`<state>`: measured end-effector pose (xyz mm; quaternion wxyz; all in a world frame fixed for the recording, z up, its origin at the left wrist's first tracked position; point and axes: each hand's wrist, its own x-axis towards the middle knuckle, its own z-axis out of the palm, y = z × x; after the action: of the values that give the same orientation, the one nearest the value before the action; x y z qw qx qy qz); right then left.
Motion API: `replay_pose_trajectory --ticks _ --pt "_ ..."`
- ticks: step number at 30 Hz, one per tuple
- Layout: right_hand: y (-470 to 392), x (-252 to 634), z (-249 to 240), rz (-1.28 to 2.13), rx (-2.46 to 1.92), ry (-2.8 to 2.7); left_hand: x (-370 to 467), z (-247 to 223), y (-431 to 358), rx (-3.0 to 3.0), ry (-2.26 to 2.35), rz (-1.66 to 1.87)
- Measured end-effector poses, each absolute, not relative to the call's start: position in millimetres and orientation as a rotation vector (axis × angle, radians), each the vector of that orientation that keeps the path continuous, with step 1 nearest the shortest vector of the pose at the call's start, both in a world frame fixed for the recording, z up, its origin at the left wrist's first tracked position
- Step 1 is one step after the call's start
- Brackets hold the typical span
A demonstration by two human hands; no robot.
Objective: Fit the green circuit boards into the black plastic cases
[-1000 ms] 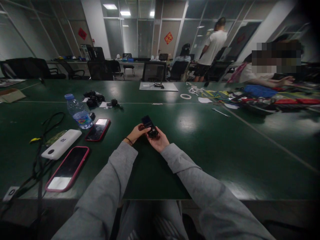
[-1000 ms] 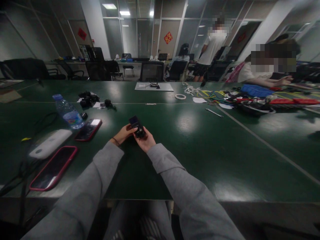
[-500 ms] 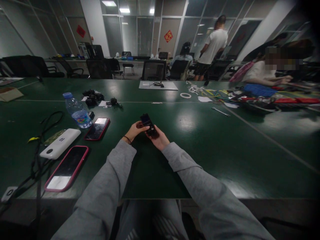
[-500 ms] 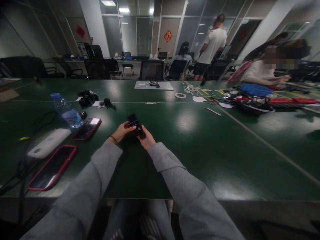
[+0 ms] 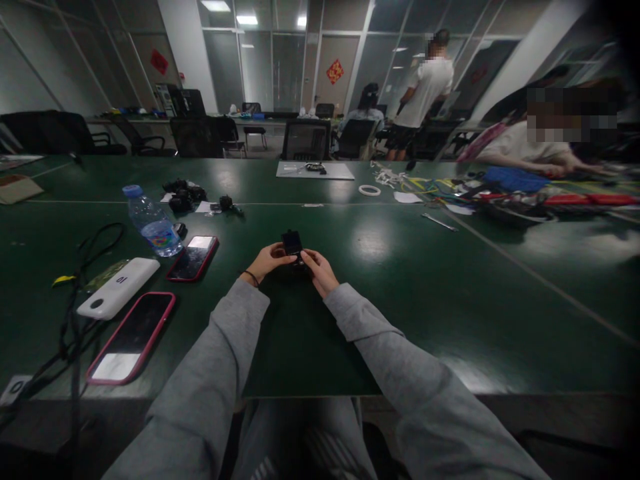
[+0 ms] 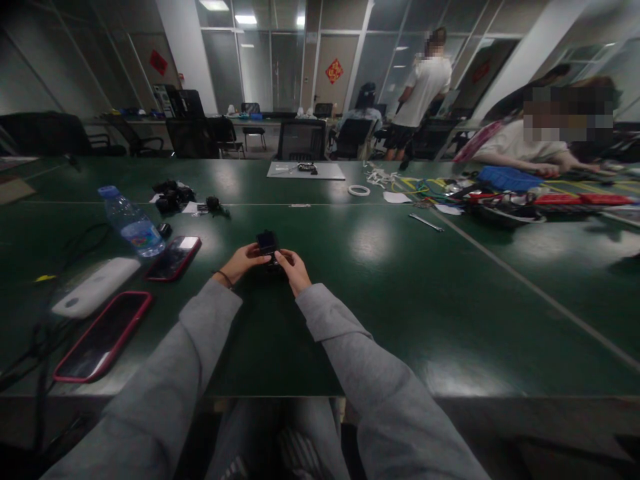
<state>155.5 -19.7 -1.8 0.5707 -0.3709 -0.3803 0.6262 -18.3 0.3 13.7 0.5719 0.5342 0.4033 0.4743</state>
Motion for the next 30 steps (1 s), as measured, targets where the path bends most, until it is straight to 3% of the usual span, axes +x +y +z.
replay_pose_trajectory --ticks 30 --pt "-19.1 163.6 0.1 1.611 -0.809 -0.971 -12.3 22.4 -5.9 1.146 1.008 1.178"
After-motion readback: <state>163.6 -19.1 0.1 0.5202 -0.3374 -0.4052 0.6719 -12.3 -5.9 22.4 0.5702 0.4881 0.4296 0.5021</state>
